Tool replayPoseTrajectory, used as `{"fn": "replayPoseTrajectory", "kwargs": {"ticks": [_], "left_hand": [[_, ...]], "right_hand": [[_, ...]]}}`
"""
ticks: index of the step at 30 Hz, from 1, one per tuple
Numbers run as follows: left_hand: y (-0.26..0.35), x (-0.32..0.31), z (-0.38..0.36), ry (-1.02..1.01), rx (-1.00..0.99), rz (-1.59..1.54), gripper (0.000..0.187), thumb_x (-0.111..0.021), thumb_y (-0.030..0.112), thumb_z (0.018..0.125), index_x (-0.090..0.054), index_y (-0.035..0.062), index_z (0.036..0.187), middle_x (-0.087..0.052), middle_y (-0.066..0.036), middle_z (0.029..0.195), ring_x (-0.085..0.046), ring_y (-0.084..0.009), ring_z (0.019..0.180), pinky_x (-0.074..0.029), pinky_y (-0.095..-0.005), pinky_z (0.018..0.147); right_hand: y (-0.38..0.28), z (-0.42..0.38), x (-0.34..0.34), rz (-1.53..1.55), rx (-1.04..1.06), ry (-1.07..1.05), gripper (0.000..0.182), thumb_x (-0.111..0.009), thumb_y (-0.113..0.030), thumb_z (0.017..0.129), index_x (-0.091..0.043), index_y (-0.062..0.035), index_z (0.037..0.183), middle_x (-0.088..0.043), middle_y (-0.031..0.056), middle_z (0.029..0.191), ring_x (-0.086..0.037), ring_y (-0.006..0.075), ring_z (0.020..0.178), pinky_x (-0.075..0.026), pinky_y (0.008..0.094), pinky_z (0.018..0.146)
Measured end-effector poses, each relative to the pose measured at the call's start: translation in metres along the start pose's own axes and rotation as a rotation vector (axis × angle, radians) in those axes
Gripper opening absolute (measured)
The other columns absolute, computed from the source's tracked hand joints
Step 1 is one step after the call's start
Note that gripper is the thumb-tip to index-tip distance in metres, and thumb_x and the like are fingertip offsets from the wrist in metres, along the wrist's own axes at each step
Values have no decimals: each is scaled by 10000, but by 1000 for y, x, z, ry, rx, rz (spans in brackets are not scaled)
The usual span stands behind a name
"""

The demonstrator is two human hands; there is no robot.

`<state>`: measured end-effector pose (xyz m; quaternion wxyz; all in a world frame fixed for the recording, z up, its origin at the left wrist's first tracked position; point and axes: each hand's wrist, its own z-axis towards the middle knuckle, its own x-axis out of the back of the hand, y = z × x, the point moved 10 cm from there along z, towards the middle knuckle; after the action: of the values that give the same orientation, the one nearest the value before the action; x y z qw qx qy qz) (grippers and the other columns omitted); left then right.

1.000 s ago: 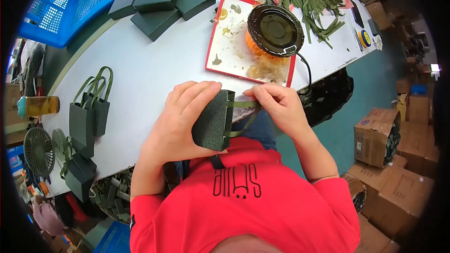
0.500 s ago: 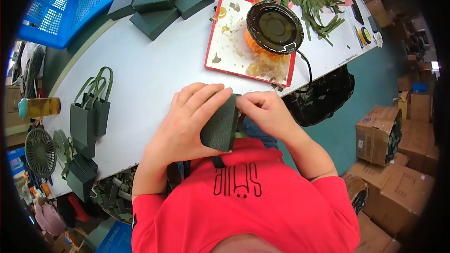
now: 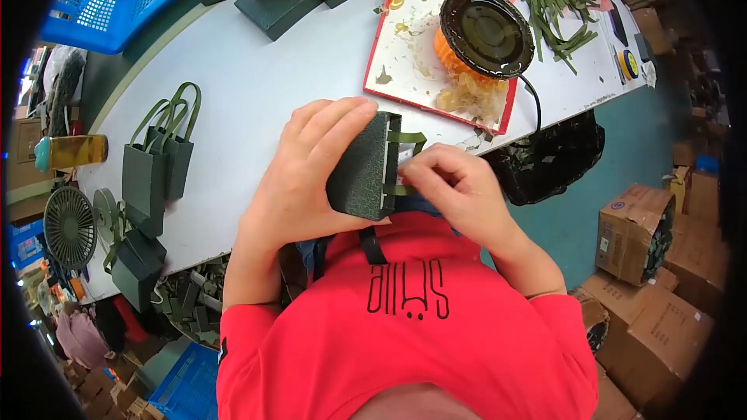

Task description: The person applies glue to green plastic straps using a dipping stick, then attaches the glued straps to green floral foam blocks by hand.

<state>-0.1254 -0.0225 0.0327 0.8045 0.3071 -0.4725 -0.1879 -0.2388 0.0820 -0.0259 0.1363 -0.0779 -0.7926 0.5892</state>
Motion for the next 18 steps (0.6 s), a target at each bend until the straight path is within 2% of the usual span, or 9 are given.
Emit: {"fn": "replayPoseTrajectory", "kwargs": {"ticks": [1,4,5,7,10,11,14,15,18], "left_hand": [[2,-2,1,-1,-6,0,985,-931,278,535,-515,56,1400,-535,-132,1374,-500,-372,1235,-415,-475,1040],[7,-8,3,-25,-21,42,929,-901,277,546,-546,87,1383,-534,-117,1375,-505,-347,1235,-411,-466,1019],[8,-10,3,-42,-30,85,914,-891,273,548,-554,97,1379,-534,-115,1374,-506,-340,1235,-411,-463,1010],[10,-13,4,-55,-22,143,871,-863,263,551,-579,135,1364,-530,-105,1377,-502,-323,1241,-405,-457,994],[10,-11,4,-64,-43,162,908,-934,290,553,-553,34,1337,-534,-165,1372,-498,-384,1253,-411,-482,1038],[7,-6,3,-33,-6,116,894,-928,297,554,-569,70,1341,-526,-155,1372,-494,-375,1250,-406,-476,1034],[-5,7,-4,24,121,42,872,-923,313,552,-607,145,1347,-504,-147,1365,-485,-365,1243,-397,-464,1030],[-10,10,-9,20,161,61,874,-931,315,549,-612,148,1346,-498,-159,1358,-483,-372,1241,-398,-465,1036],[-29,21,-20,30,337,192,847,-917,237,565,-615,157,1352,-467,-200,1341,-477,-399,1222,-420,-471,1045]], "right_hand": [[5,2,-7,-12,21,-32,146,-664,-103,950,-658,19,871,-632,26,864,-560,73,744,-454,234,662],[3,4,-17,-122,47,-75,211,-707,-161,908,-662,25,817,-605,84,723,-525,119,600,-426,297,561],[9,5,-16,-122,-8,-54,254,-702,-163,911,-623,29,766,-587,102,684,-521,126,596,-418,311,550],[14,6,-14,-158,-22,-32,243,-699,-157,913,-634,31,774,-595,108,690,-516,128,591,-414,317,543],[6,9,-15,-217,40,-73,205,-684,-142,924,-662,34,821,-643,112,741,-559,133,622,-443,306,569],[3,8,-15,-238,70,-98,192,-678,-137,929,-674,35,843,-665,112,764,-582,135,639,-459,300,583],[-10,-1,5,16,173,53,151,-647,-111,952,-703,28,938,-717,100,860,-650,148,723,-506,280,658],[-18,-4,10,-56,290,35,167,-582,-85,996,-704,26,971,-711,54,916,-565,88,694,-464,253,629],[-25,-14,54,-126,368,305,143,-589,-55,987,-701,31,964,-712,56,924,-587,73,738,-462,225,650]]}}
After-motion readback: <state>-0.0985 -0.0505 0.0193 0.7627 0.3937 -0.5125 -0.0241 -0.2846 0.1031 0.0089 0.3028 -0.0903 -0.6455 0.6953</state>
